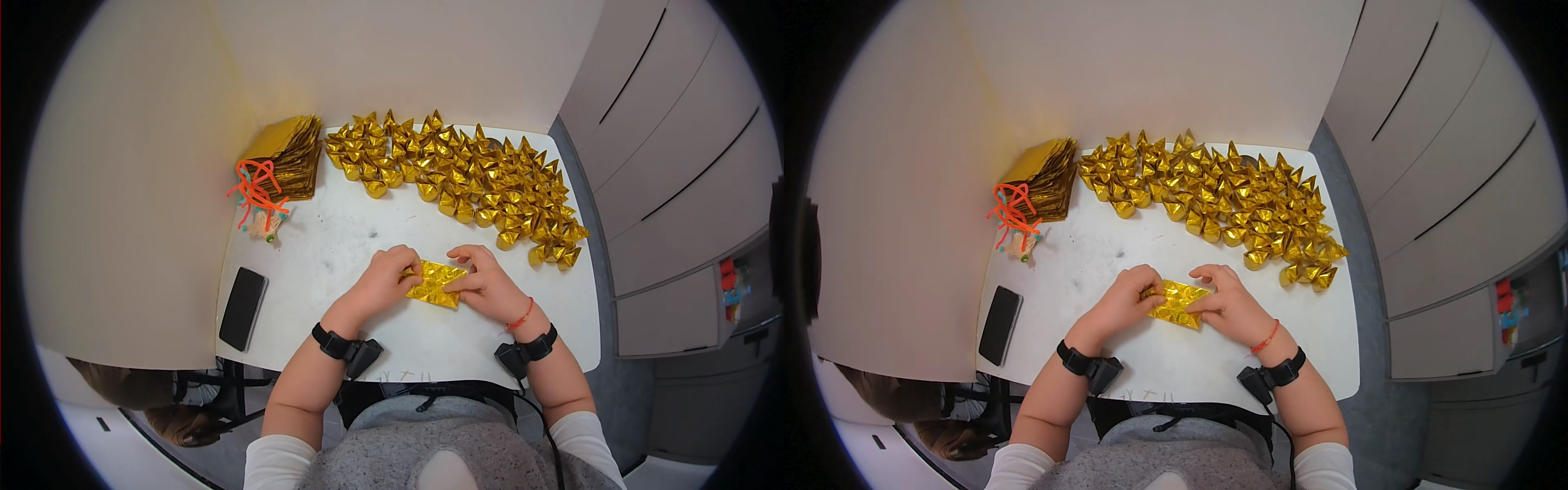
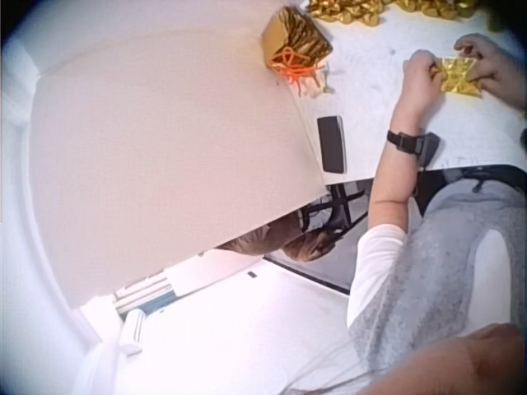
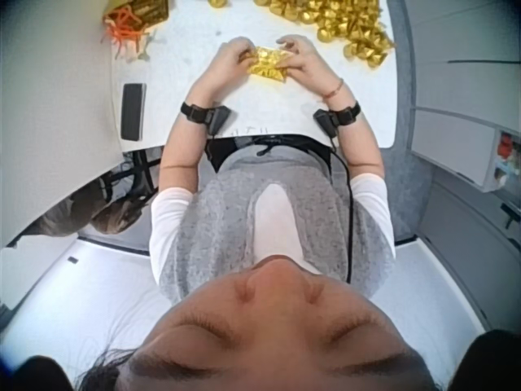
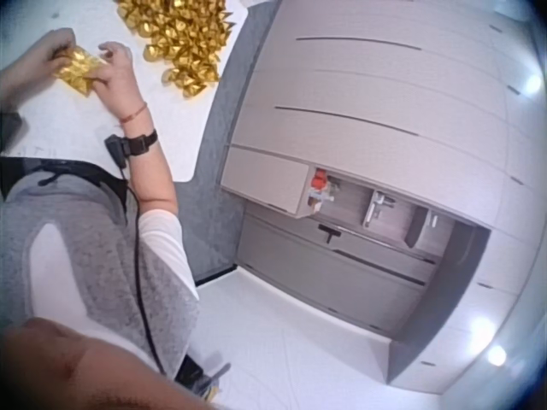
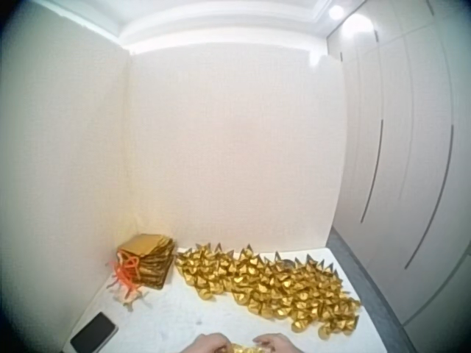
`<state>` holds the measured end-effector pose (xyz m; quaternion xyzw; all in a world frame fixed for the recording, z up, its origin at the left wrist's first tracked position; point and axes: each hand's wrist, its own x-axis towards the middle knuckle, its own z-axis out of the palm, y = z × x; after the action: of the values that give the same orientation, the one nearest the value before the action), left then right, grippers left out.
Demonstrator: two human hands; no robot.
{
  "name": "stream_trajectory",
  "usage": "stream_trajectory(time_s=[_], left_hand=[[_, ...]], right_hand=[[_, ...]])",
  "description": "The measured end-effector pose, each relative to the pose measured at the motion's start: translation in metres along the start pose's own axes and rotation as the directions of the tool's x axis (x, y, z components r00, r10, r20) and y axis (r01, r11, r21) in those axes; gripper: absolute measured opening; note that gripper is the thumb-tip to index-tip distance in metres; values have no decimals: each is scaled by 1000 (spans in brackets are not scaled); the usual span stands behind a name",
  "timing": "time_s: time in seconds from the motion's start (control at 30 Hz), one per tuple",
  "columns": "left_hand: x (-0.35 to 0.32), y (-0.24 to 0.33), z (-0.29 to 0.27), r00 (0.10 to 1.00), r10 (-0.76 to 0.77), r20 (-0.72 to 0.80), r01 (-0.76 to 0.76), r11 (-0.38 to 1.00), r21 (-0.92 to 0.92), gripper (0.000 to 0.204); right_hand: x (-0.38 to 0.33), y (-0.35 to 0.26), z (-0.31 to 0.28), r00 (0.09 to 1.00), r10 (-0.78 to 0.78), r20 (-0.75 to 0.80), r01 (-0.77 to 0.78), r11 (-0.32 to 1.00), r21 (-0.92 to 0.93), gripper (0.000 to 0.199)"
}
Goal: Fold square pieces of gold-colored foil paper into decorative ingot shapes.
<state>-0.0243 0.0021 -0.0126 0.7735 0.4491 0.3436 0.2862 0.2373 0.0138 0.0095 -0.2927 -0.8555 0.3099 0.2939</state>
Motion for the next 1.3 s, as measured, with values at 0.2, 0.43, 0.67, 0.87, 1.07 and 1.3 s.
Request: stream_trajectory(time_s=[0.2,0.43,0.67,0.87,1.07,1.3], left_hand=[[-4,4,-1,998,-34,48,29,995,94,17],[-7,6,3,994,-75,81,60,983,171,17],[-5,10,4,1000,3,2,-3,943,333,9],[-8,20,7,988,-147,39,136,971,199,11],[-3,27,-5,966,-212,149,192,972,139,17],[-5,23,-8,963,-217,161,202,974,103,14]], right_hand=[[7,15,1,995,25,95,-27,999,25,28],[9,19,-1,990,56,127,-68,993,92,20],[12,20,-5,988,61,145,-70,996,58,12],[17,16,3,996,39,81,-42,998,47,10],[23,9,17,996,94,-14,-94,993,-76,13],[22,-1,26,963,254,-92,-261,963,-69,25]])
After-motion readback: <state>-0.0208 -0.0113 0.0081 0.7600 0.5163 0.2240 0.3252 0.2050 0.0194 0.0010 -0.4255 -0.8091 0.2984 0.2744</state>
